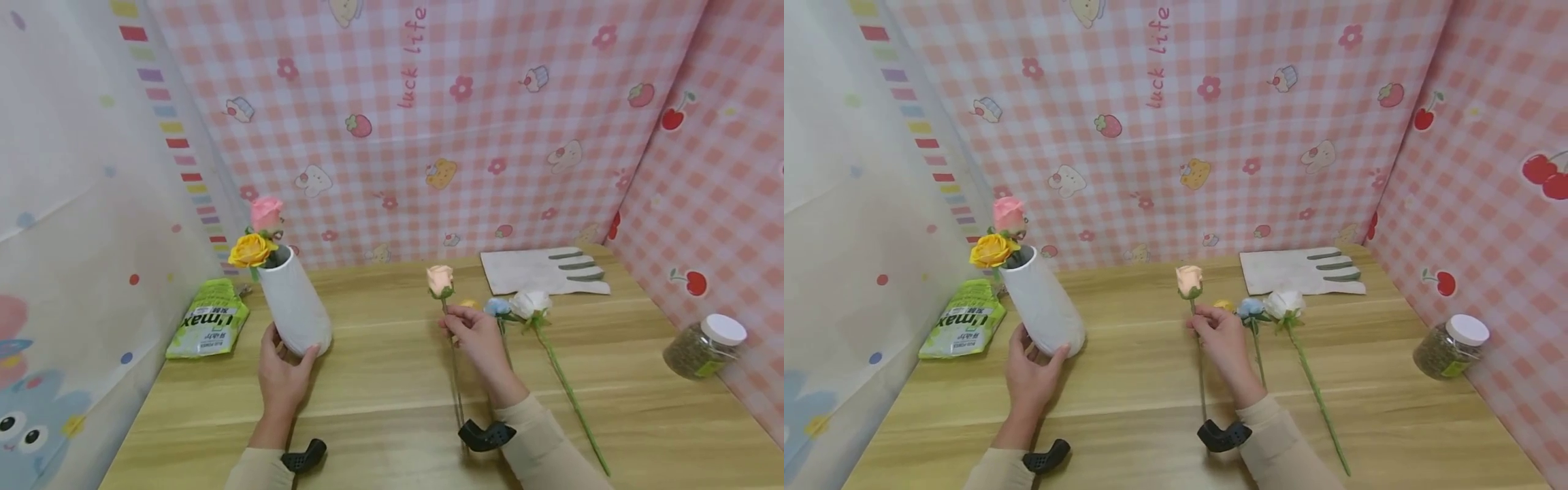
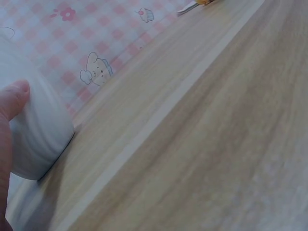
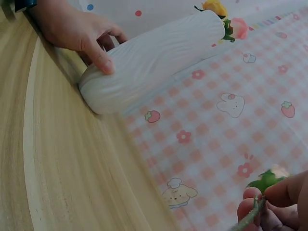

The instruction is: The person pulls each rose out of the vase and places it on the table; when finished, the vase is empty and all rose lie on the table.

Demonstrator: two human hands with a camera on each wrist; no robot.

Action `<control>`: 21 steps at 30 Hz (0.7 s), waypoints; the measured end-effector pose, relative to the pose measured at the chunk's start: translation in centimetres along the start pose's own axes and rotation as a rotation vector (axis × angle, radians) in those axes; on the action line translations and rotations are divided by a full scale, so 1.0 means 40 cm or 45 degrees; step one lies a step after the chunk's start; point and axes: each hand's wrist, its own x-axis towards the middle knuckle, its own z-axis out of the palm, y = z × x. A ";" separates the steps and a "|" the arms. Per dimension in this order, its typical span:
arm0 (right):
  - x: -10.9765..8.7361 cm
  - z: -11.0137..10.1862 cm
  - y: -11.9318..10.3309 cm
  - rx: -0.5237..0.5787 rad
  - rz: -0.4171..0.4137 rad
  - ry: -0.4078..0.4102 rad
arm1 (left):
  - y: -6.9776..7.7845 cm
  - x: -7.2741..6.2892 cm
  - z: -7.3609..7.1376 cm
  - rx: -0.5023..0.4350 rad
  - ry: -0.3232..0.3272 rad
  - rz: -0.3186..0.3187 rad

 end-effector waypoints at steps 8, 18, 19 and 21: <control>-0.005 0.011 0.020 -0.006 0.081 -0.093 | 0.002 -0.004 -0.003 0.029 0.000 -0.010; 0.002 0.015 0.040 0.106 0.057 -0.086 | 0.006 -0.003 0.001 0.029 0.009 0.003; 0.003 0.015 0.042 0.094 0.058 -0.075 | 0.006 -0.003 0.001 0.032 0.008 0.000; 0.004 0.014 0.046 0.071 0.062 -0.054 | 0.006 -0.003 -0.001 0.037 0.004 -0.007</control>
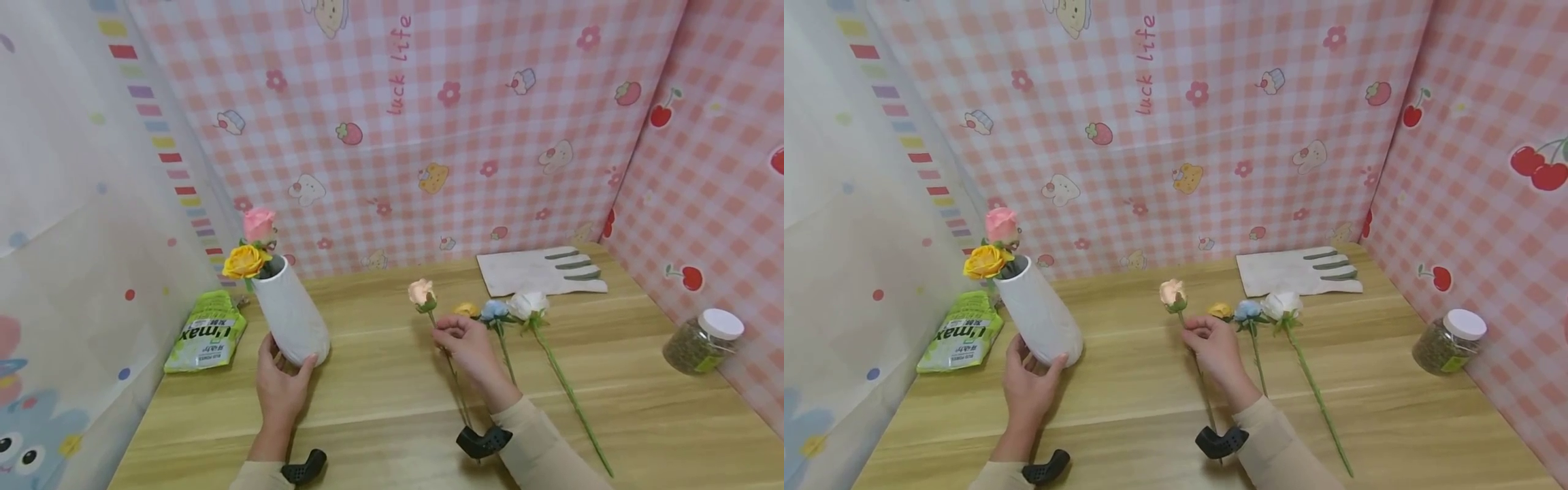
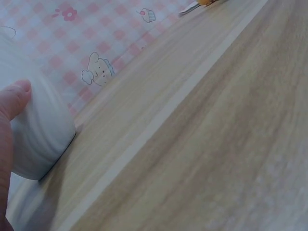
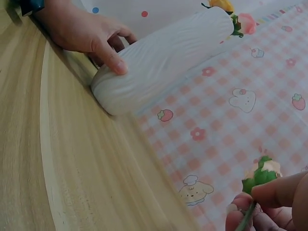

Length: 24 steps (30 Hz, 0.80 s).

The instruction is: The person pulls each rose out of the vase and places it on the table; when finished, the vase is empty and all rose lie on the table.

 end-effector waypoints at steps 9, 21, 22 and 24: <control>0.003 -0.016 0.029 -0.108 0.014 0.049 | -0.004 -0.003 0.003 0.006 0.008 0.001; 0.009 -0.030 0.072 -0.401 0.006 0.034 | -0.005 0.001 0.004 0.010 0.014 0.006; 0.008 -0.029 0.075 -0.426 -0.004 0.031 | -0.005 0.001 0.004 0.006 0.013 0.005; 0.006 -0.028 0.079 -0.465 -0.022 0.032 | -0.004 0.001 0.003 -0.005 0.011 0.005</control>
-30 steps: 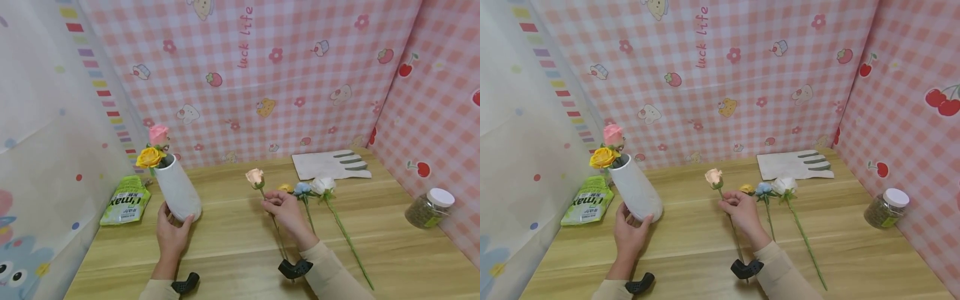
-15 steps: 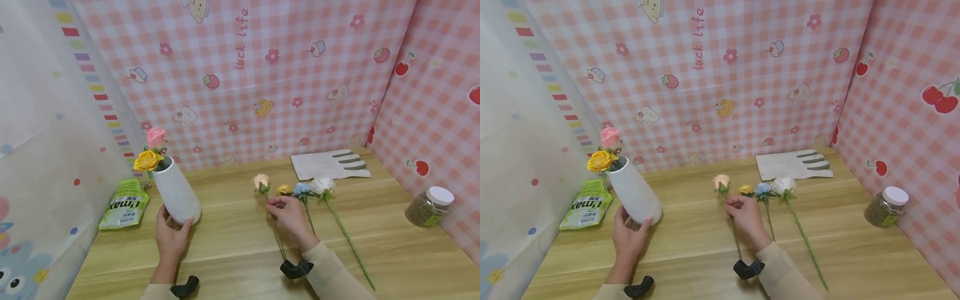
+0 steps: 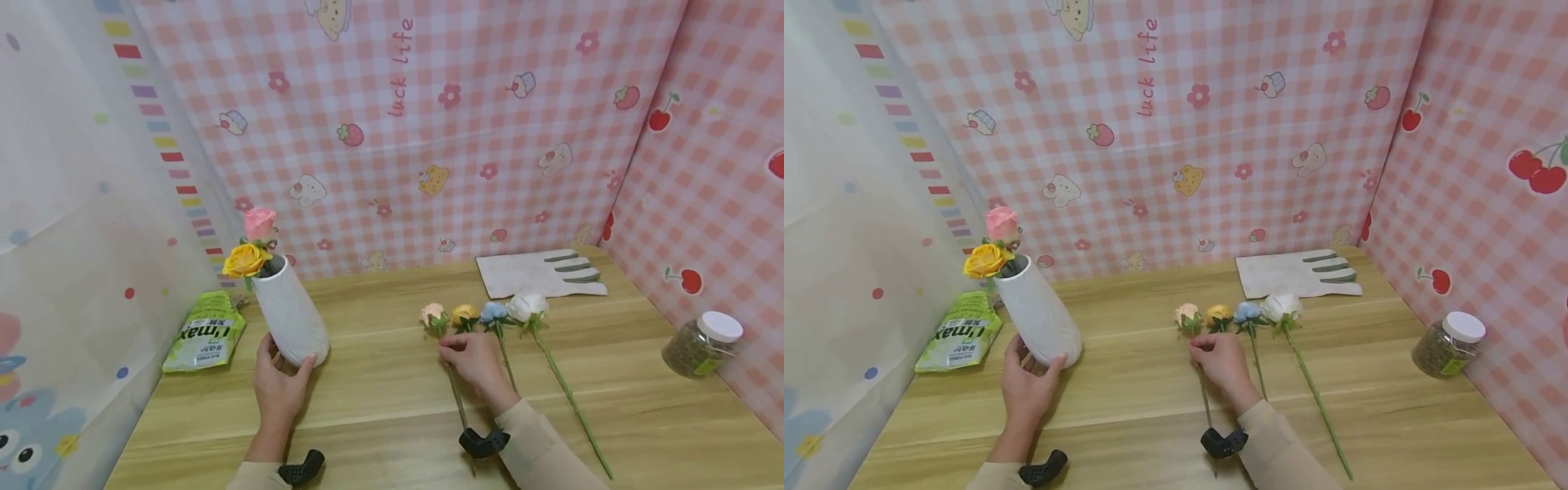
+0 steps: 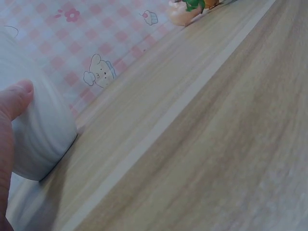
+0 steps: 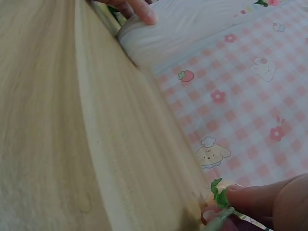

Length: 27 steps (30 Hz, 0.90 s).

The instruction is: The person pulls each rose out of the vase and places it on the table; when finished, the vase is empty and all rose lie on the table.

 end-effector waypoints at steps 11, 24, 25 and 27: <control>-0.003 0.008 0.010 -0.131 -0.049 0.008 | 0.004 0.000 -0.002 0.013 0.008 0.030; -0.002 0.003 0.010 -0.221 -0.069 0.011 | 0.004 0.000 -0.002 -0.005 -0.001 0.021; -0.001 0.003 0.011 -0.222 -0.071 0.012 | 0.003 0.001 -0.002 -0.006 -0.003 0.019; 0.000 0.003 0.014 -0.228 -0.076 0.015 | 0.003 0.000 -0.001 -0.006 -0.004 0.017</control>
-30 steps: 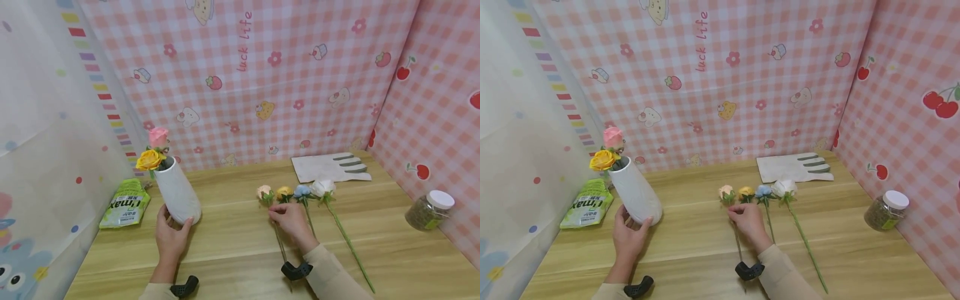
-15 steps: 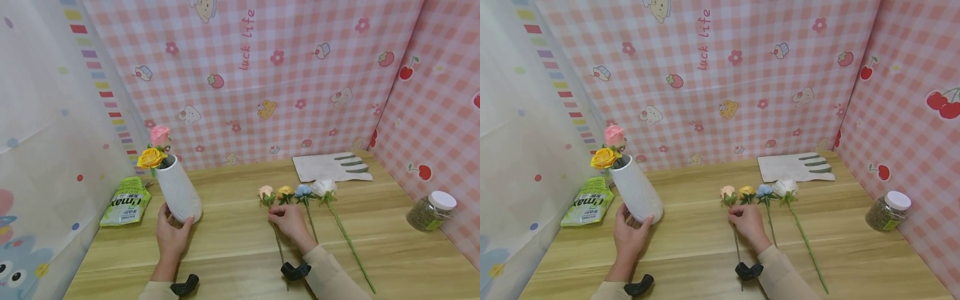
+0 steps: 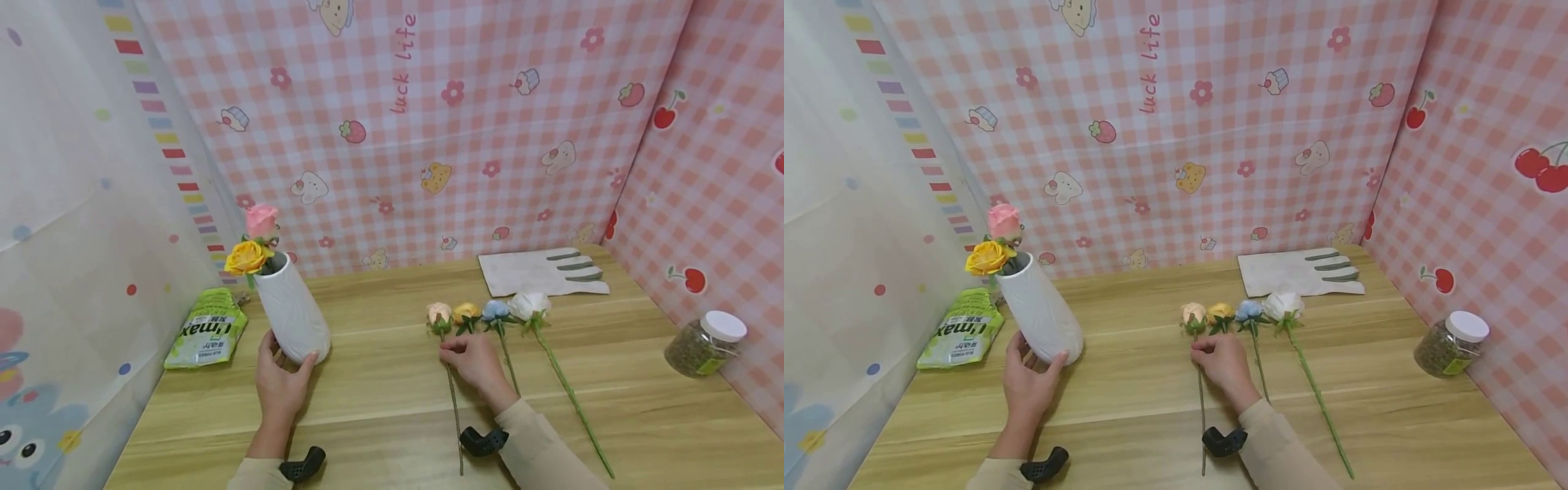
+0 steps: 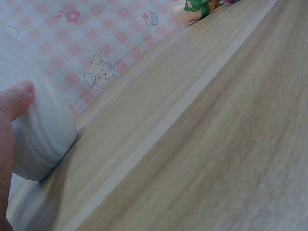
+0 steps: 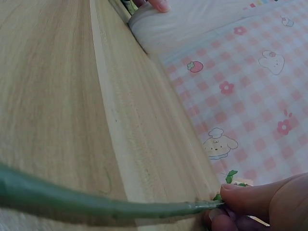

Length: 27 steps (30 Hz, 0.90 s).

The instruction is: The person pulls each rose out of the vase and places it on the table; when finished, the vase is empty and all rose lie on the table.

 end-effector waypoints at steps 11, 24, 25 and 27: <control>-0.002 -0.002 -0.001 -0.049 -0.015 -0.001 | 0.001 0.001 -0.001 0.002 -0.009 -0.015; -0.003 -0.071 -0.050 -0.064 -0.066 0.035 | -0.002 0.000 -0.007 -0.008 -0.015 -0.028; -0.004 -0.086 -0.060 -0.040 -0.065 0.032 | -0.002 0.001 -0.006 -0.009 -0.020 -0.029; -0.002 -0.116 -0.082 -0.028 -0.100 0.049 | -0.004 0.003 -0.004 -0.016 -0.024 -0.032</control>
